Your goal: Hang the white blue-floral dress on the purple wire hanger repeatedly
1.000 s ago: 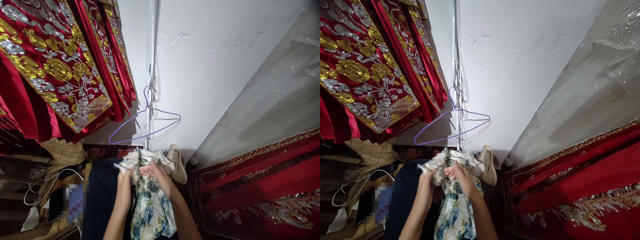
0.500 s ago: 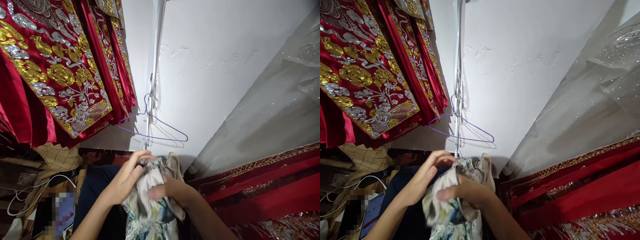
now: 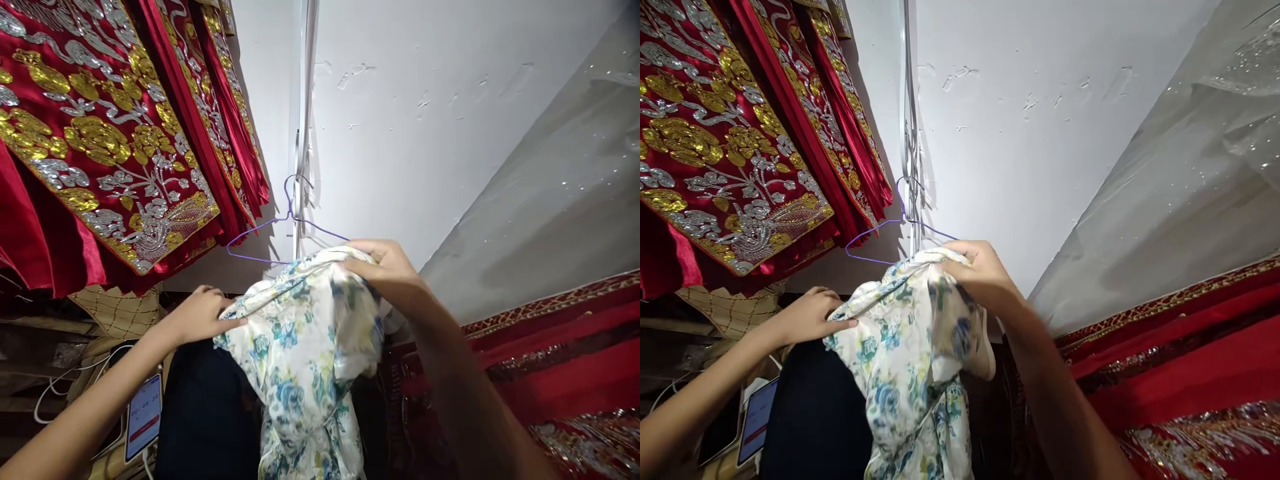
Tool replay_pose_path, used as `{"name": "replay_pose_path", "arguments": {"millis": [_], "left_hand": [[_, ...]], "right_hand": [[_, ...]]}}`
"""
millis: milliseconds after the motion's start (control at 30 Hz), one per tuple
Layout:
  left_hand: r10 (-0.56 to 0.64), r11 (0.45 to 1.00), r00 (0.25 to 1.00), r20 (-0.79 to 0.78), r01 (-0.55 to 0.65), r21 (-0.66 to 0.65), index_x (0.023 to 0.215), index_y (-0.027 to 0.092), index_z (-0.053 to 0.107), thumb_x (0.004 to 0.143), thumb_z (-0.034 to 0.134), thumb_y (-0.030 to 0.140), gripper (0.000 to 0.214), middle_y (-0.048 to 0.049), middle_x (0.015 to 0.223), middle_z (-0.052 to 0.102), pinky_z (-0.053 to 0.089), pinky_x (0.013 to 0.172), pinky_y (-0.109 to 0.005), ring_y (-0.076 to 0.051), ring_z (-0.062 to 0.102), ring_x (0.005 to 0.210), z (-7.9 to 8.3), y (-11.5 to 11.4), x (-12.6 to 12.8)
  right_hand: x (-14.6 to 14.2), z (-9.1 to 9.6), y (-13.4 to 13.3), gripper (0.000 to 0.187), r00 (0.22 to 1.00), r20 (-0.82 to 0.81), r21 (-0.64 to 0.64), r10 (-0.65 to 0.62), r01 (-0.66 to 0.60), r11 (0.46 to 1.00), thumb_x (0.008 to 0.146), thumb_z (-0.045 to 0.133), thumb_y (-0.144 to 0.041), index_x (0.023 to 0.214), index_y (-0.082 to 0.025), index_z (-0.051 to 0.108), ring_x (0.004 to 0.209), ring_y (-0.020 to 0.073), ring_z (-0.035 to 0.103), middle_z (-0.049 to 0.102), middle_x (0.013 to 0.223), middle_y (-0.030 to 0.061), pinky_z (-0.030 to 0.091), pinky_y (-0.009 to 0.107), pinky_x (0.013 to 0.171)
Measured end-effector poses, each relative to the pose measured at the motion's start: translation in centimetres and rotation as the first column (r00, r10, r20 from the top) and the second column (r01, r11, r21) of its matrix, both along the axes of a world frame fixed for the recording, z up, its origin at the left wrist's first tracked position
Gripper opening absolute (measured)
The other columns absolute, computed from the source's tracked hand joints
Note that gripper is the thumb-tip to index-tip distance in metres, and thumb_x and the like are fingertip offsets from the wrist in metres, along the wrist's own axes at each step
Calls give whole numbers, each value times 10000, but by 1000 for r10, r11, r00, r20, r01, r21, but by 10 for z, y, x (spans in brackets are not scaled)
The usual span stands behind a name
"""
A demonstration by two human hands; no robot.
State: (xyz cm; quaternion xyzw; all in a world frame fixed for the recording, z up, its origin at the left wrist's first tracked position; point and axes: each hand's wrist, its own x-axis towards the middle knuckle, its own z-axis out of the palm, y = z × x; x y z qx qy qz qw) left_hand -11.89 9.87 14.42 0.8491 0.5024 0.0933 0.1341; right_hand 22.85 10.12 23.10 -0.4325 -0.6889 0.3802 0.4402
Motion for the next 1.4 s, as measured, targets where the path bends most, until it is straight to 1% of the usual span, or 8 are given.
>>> {"name": "replay_pose_path", "arguments": {"millis": [133,300,400,600,833,1133,1267,1400], "left_hand": [[162,979,984,74,-150,-140,564,222,582,745,608,715,525,-33,563,596,427,655,-299,-244,622,654,-4,-1,-23],[287,958,950,124,-282,-52,695,225,670,695,670,694,469,-72,760,706,440,688,-300,-288,659,802,-9,-3,-38],[275,953,950,150,-290,88,830,211,681,810,578,664,465,-95,981,726,442,762,-301,-282,652,919,2,4,-38],[292,954,954,70,-296,54,759,186,646,799,581,605,425,-48,738,684,360,586,-278,-211,596,659,24,31,-20],[271,957,962,-22,-272,-103,779,210,680,711,647,401,205,-38,736,678,383,596,-278,-236,639,702,1,35,-6],[130,920,875,467,-282,271,1228,196,514,829,438,203,406,-59,1141,662,466,887,-296,-211,632,986,39,19,20],[50,953,847,529,-200,230,1254,171,620,878,442,242,422,-80,1231,687,456,989,-326,-246,635,1113,53,26,28],[90,988,795,600,-148,47,1138,147,742,861,575,375,396,-101,1188,735,485,989,-374,-313,650,1118,58,37,15]], "right_hand": [[-26,-63,47,354,987,16,111,-159,157,981,855,563,-329,1145,-184,705,1085,258,620,711,1158,72,439,383,976],[-21,-112,61,226,967,205,46,-154,148,988,854,528,-377,755,-190,609,769,190,549,631,739,6,412,280,719],[-8,-108,46,288,952,239,84,-191,176,981,876,499,-389,658,-203,473,663,152,432,481,635,-26,315,264,617],[4,-89,19,293,907,345,90,-242,225,970,853,498,-342,636,-216,347,621,133,326,332,615,-41,245,275,574],[7,-89,14,284,895,339,121,-290,264,957,825,507,-331,627,-221,335,617,141,315,327,608,-41,252,281,576],[3,-92,9,221,947,316,20,-57,54,998,857,498,-317,659,-219,502,641,158,413,480,635,-21,320,277,606],[4,-85,-5,284,956,291,17,32,-39,999,835,533,-276,1064,-259,699,704,189,541,670,816,9,403,295,676],[30,-73,-2,799,964,82,96,-252,244,965,713,601,-179,1492,-243,437,639,176,566,677,789,-7,442,297,654]]}}
